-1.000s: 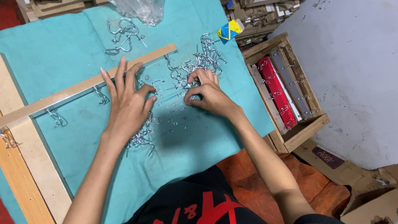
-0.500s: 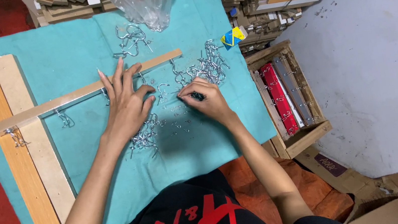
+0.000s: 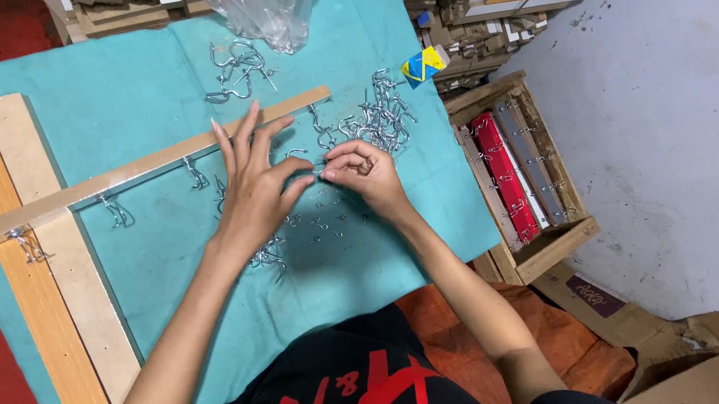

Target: The person inserts metal hooks into pre-drilled holes on a white wooden plank, then flips the plank and continues inserting hooks on the other side. The person handles hooks and the plank by hand throughout the clip.

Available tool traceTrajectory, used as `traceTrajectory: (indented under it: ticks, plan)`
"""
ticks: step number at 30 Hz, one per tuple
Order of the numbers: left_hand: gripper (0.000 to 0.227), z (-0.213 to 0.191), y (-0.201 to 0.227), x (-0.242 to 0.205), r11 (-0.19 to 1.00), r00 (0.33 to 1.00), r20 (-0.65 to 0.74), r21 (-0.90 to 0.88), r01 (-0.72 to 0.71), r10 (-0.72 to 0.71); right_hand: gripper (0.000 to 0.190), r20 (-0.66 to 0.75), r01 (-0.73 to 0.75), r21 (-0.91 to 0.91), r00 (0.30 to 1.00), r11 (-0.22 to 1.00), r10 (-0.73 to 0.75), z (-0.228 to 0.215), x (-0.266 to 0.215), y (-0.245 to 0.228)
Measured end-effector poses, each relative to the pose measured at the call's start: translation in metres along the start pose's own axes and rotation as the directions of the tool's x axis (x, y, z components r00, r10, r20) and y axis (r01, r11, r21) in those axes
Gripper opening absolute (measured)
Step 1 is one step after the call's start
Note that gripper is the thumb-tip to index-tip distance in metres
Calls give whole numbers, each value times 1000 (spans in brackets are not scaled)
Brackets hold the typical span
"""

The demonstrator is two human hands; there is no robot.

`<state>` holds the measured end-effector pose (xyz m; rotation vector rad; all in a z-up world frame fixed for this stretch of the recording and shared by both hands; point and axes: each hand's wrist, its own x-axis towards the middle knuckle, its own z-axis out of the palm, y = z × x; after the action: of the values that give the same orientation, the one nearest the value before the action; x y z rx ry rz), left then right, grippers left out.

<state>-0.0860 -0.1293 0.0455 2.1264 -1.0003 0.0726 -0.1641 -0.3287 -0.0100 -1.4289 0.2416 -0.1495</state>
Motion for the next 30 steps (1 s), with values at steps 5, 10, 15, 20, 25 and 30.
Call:
traceTrajectory:
  ticks: [5,10,15,20,25,30]
  plan:
    - [10,4,1,0,1000,999,-43,-1,-15,15,36,-34,7,-63,999,998,-10,-3,0,4]
    - [9,4,1,-1,1000,999,-53,-7,-8,8,31,-35,32,-165,999,986,-38,1,-2,-1]
    - [9,8,-5,-1,997,991,-110,-32,66,-69,25,-32,-29,-129,999,991,25,6,4,13]
    - [9,8,-11,-2,998,992,-114,15,58,-56,16,-65,0,-179,998,984,-12,8,13,25]
    - [22,-1,-37,2,965,982,-191,254,66,-17,5,194,440,-696,876,567,-442,7,45,-13]
    - [31,-6,-62,2,918,985,-166,396,30,39,12,555,675,-737,624,23,-550,18,82,-52]
